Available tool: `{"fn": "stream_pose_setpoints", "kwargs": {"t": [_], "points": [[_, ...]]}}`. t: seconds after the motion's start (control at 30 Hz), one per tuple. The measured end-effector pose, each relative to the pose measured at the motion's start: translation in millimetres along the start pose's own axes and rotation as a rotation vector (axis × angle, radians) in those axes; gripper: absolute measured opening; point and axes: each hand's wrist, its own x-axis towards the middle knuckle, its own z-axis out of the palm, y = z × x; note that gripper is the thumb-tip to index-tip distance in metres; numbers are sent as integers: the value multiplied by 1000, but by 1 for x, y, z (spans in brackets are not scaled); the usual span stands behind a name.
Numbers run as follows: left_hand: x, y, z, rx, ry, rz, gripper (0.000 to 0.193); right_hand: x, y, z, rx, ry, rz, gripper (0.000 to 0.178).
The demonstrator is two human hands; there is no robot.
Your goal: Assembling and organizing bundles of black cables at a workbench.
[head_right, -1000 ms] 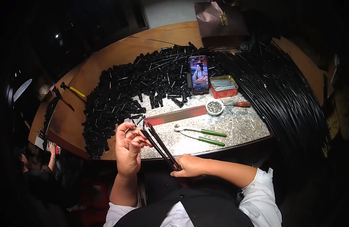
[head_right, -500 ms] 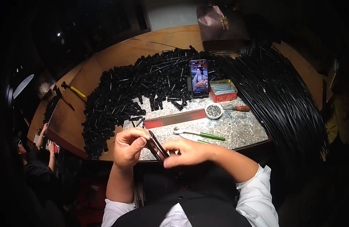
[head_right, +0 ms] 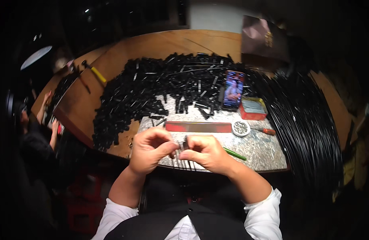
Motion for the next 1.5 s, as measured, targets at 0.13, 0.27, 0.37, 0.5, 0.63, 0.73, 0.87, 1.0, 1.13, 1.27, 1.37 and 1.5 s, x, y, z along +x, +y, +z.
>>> {"fn": "stream_pose_setpoints", "kwargs": {"t": [0.13,0.27,0.37,0.5,0.63,0.73,0.87,1.0,1.13,1.27,1.37,1.5], "points": [[6,2,9,-48,-24,38,11,-6,14,-13,-356,78,-216,17],[3,9,3,-21,-59,40,5,-8,10,-2,-106,73,-67,20],[5,7,-1,-64,-68,-10,3,-1,8,9,38,44,-108,21],[7,-1,-2,-45,-51,-22,4,3,10,12,156,82,-59,17],[6,-10,-13,1,15,33,17,5,12,17,169,143,-28,12],[18,-50,-51,285,314,202,28,3,18,10,159,205,-8,12],[2,-104,-167,1361,760,-60,23,-1,23,0,135,266,-40,12],[-19,-125,-221,1607,732,-454,20,-1,20,-5,171,279,-14,23],[-17,-134,-224,1770,640,-449,21,0,17,-8,217,233,-21,26],[-20,-153,-243,1876,620,-362,12,-2,21,-13,176,246,-27,12],[-13,-145,-222,1749,662,-284,11,-5,18,-16,185,248,-15,13],[1,-115,-195,1235,701,-54,13,-2,20,-16,184,241,9,12]]}}
